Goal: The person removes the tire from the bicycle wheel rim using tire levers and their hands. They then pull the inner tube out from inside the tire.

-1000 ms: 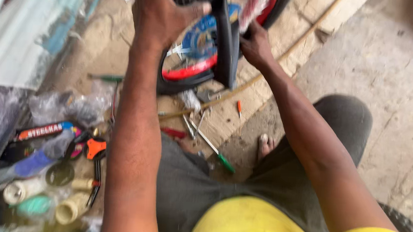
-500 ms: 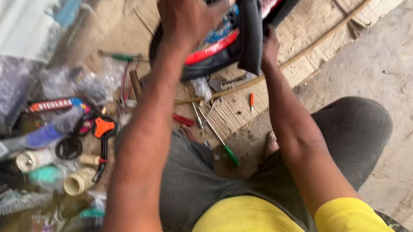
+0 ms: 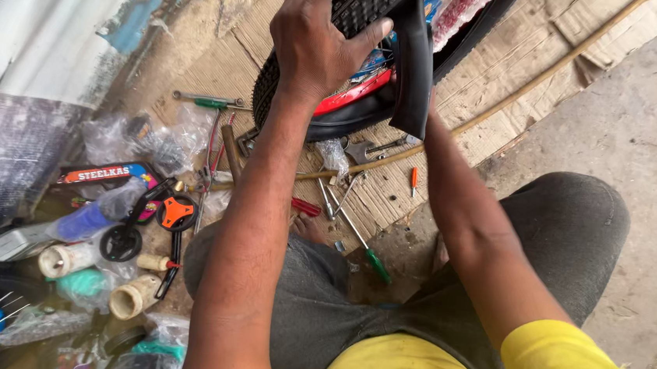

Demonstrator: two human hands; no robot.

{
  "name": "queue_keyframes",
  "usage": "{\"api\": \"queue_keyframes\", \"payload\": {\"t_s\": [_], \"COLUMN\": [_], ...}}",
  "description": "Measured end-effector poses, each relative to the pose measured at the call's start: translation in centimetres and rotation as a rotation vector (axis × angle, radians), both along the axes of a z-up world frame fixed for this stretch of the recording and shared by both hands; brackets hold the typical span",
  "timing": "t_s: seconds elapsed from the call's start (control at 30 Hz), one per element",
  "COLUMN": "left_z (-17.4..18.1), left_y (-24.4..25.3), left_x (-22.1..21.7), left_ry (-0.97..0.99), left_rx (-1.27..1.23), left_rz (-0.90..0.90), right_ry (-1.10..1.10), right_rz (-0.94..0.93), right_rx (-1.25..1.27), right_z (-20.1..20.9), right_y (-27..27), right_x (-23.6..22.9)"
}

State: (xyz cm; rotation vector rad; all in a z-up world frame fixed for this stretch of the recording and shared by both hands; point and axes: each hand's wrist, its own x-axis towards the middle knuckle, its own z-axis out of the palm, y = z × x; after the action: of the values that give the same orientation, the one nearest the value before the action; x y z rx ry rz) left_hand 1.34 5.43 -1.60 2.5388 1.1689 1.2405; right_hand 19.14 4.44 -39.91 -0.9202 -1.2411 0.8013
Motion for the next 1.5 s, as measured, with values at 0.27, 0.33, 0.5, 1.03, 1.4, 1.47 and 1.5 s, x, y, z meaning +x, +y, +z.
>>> {"api": "queue_keyframes", "payload": {"t_s": [0.27, 0.33, 0.5, 1.03, 1.4, 1.47, 1.5], "left_z": [0.0, 0.6, 0.1, -1.0, -0.7, -0.8, -0.9], "left_y": [-0.9, -0.5, -0.9, -0.7, 0.4, 0.6, 0.6], "left_x": [0.4, 0.9, -0.3, -2.9, -3.8, -4.0, -4.2], "left_ry": [-0.008, -0.008, 0.150, 0.080, 0.056, 0.044, 0.041], "left_rx": [-0.009, 0.030, -0.071, -0.007, 0.061, 0.033, 0.020], "left_rz": [0.057, 0.047, 0.180, 0.113, 0.109, 0.091, 0.082], "right_ry": [0.112, 0.076, 0.448, 0.155, 0.071, 0.010, -0.018], "right_rz": [-0.054, -0.091, -0.132, -0.191, -0.135, -0.256, -0.315], "right_rx": [-0.090, -0.094, -0.280, -0.470, -0.231, -0.421, -0.516], "right_z": [2.3, 2.4, 0.2, -2.8, 13.5, 17.0, 18.8], "right_y": [-0.2, 0.1, -1.5, -0.7, -6.7, -8.5, -9.3], "right_x": [0.1, 0.4, -0.1, -1.0, -4.8, -2.7, -1.7]}}
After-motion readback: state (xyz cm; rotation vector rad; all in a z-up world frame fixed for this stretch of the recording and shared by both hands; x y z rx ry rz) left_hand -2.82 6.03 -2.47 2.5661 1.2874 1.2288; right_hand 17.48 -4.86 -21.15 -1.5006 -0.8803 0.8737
